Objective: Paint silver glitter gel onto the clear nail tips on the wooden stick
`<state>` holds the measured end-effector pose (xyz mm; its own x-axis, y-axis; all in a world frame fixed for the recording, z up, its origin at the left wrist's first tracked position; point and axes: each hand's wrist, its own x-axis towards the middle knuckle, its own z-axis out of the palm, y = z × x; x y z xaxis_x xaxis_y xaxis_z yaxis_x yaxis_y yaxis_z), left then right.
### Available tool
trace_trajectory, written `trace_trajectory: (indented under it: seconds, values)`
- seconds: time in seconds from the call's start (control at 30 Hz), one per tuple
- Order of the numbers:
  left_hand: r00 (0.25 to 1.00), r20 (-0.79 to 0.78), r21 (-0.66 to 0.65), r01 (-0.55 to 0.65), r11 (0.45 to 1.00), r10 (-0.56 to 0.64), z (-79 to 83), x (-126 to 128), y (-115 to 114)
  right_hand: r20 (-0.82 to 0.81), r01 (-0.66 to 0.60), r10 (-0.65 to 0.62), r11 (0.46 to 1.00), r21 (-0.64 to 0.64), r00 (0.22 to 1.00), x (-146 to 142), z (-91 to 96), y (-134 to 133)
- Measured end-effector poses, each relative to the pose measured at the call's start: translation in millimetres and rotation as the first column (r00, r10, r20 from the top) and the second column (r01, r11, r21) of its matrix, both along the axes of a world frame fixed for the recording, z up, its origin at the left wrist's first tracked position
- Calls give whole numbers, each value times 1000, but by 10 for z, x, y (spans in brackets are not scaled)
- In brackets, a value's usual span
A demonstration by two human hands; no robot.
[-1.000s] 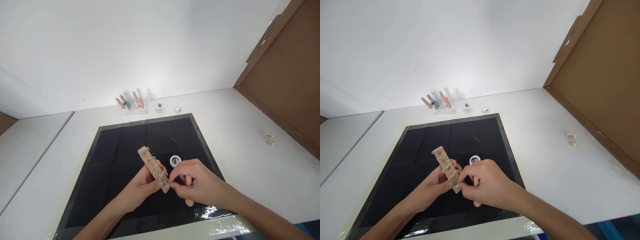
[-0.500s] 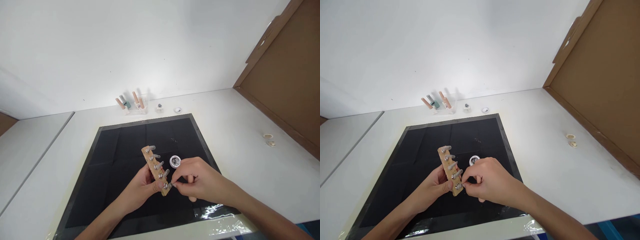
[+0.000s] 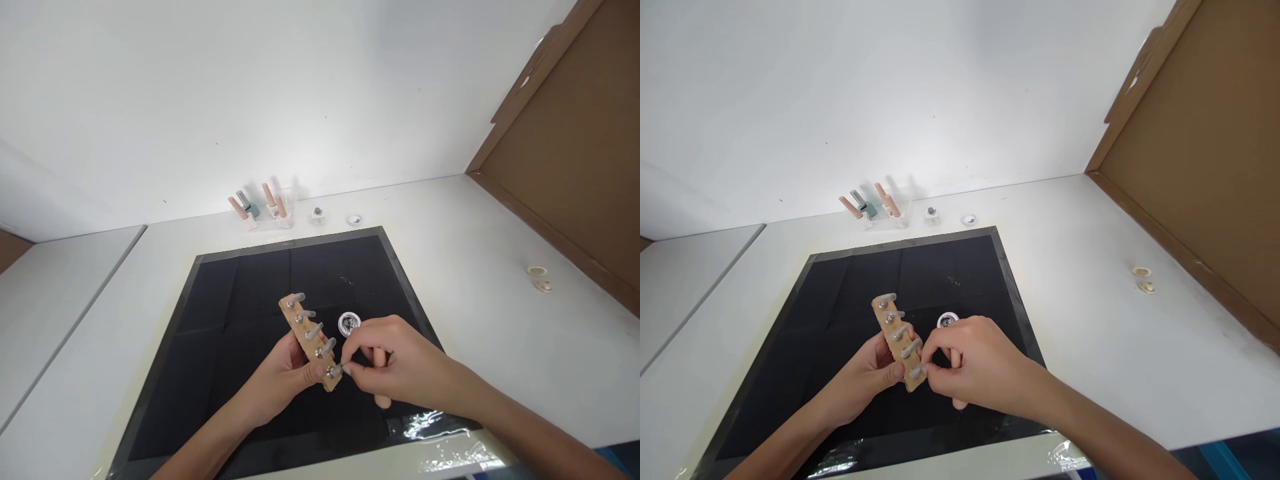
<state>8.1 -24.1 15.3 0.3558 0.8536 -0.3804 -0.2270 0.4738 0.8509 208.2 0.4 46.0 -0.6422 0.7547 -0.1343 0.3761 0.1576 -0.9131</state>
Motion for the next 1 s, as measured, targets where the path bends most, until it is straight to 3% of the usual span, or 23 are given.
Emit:
trace_trajectory:
  seconds: [0.13, 0.23, 0.33, 0.4, 0.53, 0.67, 0.87, 1.0]
  values:
    - [999, 22, 2, -32, 999, 32, -47, -39, -2, -121, 78, -90, 992, -101, 989, 57, -17, 26]
    - [998, 27, 22, -53, 998, 52, -70, -78, -2, -186, 242, -255, 966, -88, 949, 135, 7, 119]
    - [999, 20, 45, -49, 998, 48, -70, -113, 7, -149, 438, -438, 898, -33, 886, 211, 23, 231]
    - [999, 20, 46, -36, 998, 35, -66, -129, 14, -98, 481, -479, 877, -3, 873, 239, 16, 281]
    - [999, 12, 54, -39, 998, 38, -65, -135, 23, -3, 408, -408, 912, 30, 913, 233, -12, 295]
    - [998, 2, 147, -66, 987, 66, -56, -112, 35, 11, 325, -329, 937, 130, 944, 206, -32, 259]
    - [994, -6, 209, -101, 973, 105, -48, -92, 37, 80, 226, -263, 923, 311, 962, 168, -77, 245]
    - [992, 4, 217, -120, 969, 122, -45, -88, 21, 129, 186, -242, 922, 339, 962, 137, -91, 245]
